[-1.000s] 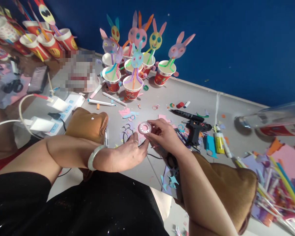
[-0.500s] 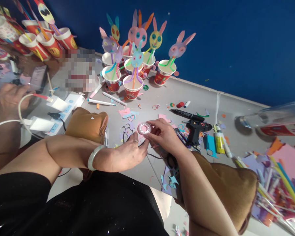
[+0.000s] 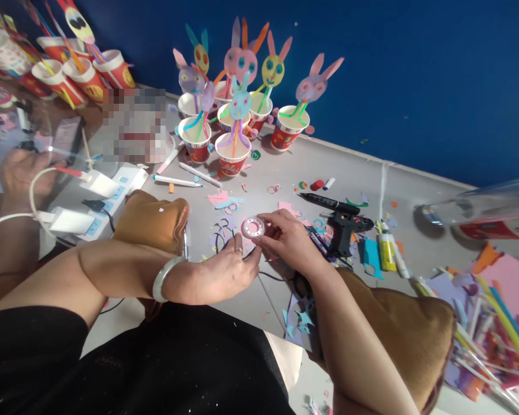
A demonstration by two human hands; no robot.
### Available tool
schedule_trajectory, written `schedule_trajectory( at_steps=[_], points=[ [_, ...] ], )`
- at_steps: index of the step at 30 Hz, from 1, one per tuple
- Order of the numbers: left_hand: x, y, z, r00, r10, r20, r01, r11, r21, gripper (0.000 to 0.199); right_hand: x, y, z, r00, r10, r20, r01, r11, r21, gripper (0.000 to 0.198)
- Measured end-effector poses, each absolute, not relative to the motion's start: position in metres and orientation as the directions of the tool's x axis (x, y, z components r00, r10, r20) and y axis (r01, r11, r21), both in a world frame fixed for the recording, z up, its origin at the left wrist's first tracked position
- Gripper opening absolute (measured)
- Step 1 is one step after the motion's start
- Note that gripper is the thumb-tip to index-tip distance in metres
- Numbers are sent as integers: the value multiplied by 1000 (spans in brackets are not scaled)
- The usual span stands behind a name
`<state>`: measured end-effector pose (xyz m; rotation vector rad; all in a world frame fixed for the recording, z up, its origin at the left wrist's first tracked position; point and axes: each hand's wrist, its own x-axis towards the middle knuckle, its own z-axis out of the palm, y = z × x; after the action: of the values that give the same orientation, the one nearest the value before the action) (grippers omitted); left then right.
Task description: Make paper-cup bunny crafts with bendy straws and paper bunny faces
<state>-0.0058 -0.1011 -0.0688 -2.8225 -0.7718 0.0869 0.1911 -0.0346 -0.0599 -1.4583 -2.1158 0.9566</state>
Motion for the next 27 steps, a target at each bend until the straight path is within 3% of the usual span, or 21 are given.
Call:
schedule_trajectory(
  at_steps=[9,16,23,27],
  points=[
    [-3,-93,-49,804,595,13,589,-792,-163,32,192,-35,-63,-387,922,-19,632,250,-733,34],
    [0,-83,-51,731,674,103,681,-711,-177,31,194,-35,-62,-388,920,-48,626,225,-747,32],
    [-2,-78,-38,770,632,83,635,-750,-185,31,196,-41,-64,-350,935,-65,658,196,-727,33],
    [-10,-80,-32,767,631,112,639,-739,-214,43,197,-45,-64,-367,928,-59,658,214,-722,26]
  ],
)
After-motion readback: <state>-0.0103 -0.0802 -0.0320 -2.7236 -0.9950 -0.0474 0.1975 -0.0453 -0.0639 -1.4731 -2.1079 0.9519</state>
